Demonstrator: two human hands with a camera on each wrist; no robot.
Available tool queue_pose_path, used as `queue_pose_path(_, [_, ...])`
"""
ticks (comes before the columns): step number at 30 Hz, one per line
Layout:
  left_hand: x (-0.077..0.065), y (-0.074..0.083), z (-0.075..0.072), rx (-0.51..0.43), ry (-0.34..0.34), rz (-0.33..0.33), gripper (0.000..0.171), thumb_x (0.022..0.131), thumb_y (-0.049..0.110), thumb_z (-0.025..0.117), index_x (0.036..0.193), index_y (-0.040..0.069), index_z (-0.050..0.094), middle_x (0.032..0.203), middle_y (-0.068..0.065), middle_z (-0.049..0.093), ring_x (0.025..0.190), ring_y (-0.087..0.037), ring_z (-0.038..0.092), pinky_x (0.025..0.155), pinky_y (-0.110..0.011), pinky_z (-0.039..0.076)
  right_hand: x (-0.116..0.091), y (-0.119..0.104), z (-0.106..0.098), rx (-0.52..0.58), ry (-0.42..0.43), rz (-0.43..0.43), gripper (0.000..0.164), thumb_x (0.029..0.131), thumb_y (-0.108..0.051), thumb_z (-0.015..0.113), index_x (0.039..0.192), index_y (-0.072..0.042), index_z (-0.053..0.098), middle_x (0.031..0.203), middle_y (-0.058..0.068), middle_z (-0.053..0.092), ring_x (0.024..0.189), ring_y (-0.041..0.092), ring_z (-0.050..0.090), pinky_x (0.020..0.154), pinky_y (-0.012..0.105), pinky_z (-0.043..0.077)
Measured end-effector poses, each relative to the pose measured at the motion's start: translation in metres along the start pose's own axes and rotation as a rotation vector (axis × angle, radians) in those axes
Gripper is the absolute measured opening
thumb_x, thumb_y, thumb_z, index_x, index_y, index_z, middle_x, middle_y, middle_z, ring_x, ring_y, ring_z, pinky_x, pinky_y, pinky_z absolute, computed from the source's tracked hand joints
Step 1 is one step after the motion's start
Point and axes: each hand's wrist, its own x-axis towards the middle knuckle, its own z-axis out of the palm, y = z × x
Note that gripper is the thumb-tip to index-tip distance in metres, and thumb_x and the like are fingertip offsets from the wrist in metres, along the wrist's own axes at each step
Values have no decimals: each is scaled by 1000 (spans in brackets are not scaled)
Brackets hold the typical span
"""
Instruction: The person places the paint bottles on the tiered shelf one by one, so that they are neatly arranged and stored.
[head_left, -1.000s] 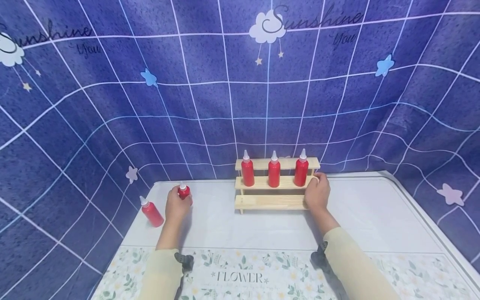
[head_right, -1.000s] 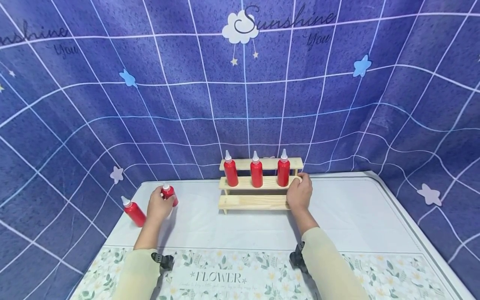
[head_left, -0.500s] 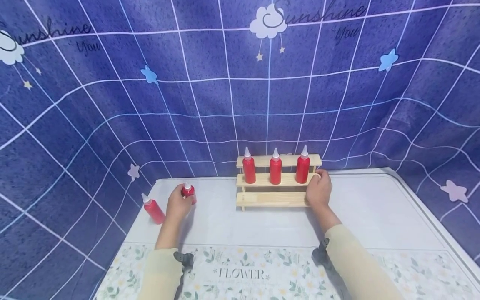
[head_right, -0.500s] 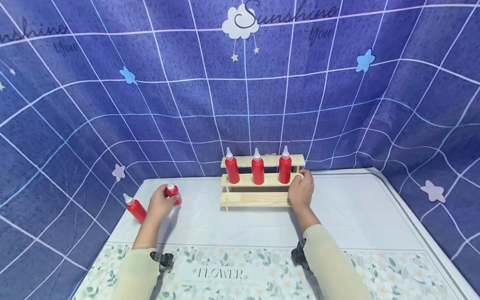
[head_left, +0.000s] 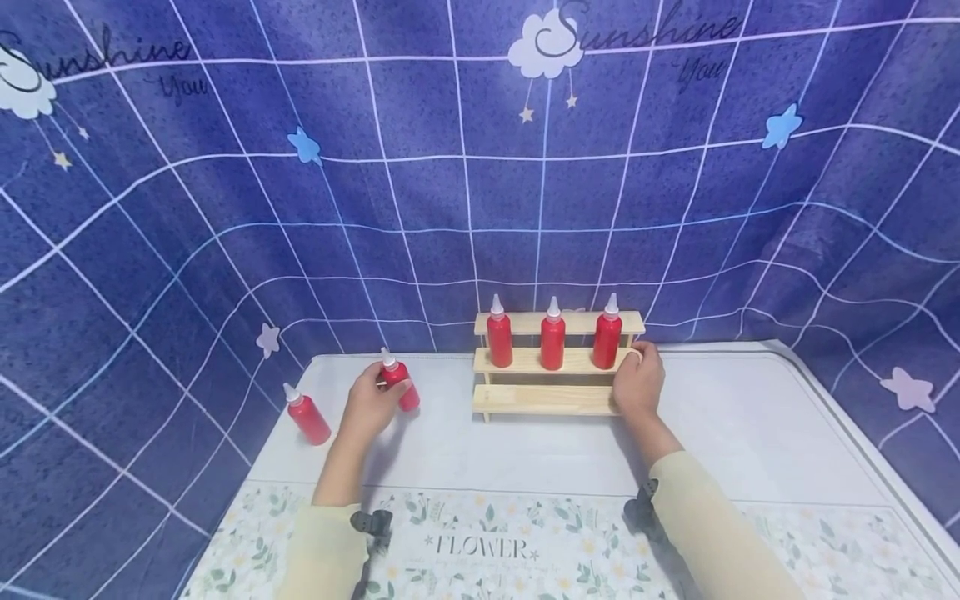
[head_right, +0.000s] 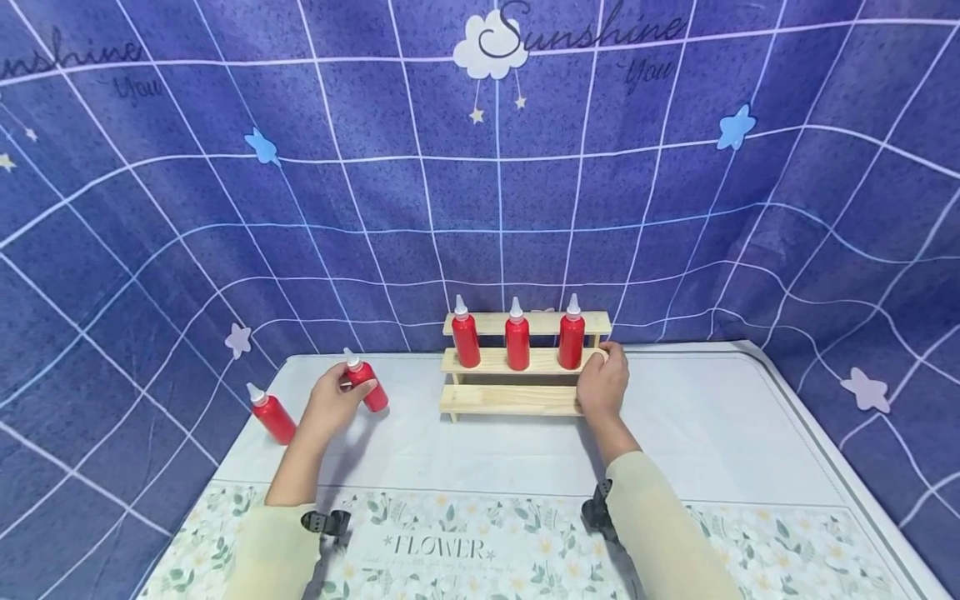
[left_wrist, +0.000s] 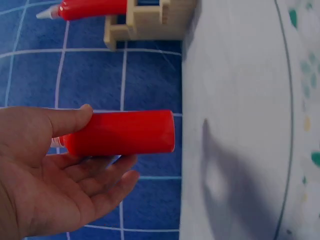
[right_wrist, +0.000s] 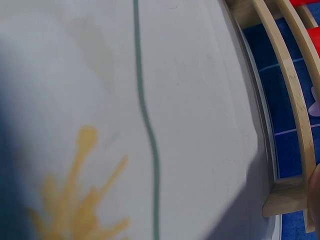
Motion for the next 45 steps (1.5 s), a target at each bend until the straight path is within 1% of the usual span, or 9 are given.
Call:
queue_pose_path(3, [-6,12,1,-13,-12,27,52,102,22,69,146,-1,54,139,-27,66,127,-44,67,113,-58,51,-1,0,0,-1,11,-1,41,101,-14,36,130,5,59,135,32,62,133,50,55,116,59,42])
queue_pose_path(9, [-15,28,5,-33,-31,46,49,101,28,72,142,4,60,132,-22,71,114,-36,72,103,-54,55,-1,-1,1,-1,4,7,41,100,-14,37,130,4,59,135,31,62,134,49,55,117,59,42])
queue_pose_path(12, [-18,36,7,-41,-38,53,46,100,30,74,137,6,63,130,-20,73,108,-31,73,97,-48,56,0,1,2,1,7,4,41,100,-15,37,129,4,60,134,31,63,134,48,56,116,59,42])
queue_pose_path(15, [-21,44,10,-54,-46,67,43,98,31,76,132,7,67,127,-18,74,103,-29,73,88,-39,56,1,3,3,-3,15,-14,41,100,-15,36,128,5,60,133,31,64,132,49,57,114,60,43])
queue_pose_path(20, [-23,53,15,-63,-57,77,44,97,32,77,133,8,68,127,-16,74,98,-26,74,79,-30,53,0,2,3,-5,21,-17,40,100,-13,37,127,5,60,132,31,64,130,49,57,113,59,44])
queue_pose_path(27, [-25,57,22,-58,-59,75,46,98,37,76,135,11,67,127,-15,74,95,-25,70,76,-30,53,-1,-1,3,10,17,-24,40,99,-11,37,127,6,59,132,31,64,130,49,57,113,59,44])
queue_pose_path(36, [-27,71,36,-69,-84,114,48,97,40,76,136,13,68,124,-13,74,94,-24,71,75,-32,55,1,1,2,-7,25,-19,39,100,-13,37,127,5,60,134,31,64,132,48,57,115,58,44])
queue_pose_path(40, [-27,76,42,-58,-88,133,47,97,43,75,133,13,69,123,-12,75,95,-24,70,76,-33,55,-1,-1,1,-4,16,-9,40,100,-12,37,128,5,59,135,31,63,134,49,56,116,58,43])
queue_pose_path(45, [-29,80,50,-71,-95,141,45,97,43,76,130,13,70,120,-11,74,92,-23,69,75,-32,55,-1,-1,2,-8,12,-5,41,100,-13,37,129,5,59,136,30,63,135,48,56,117,58,43])
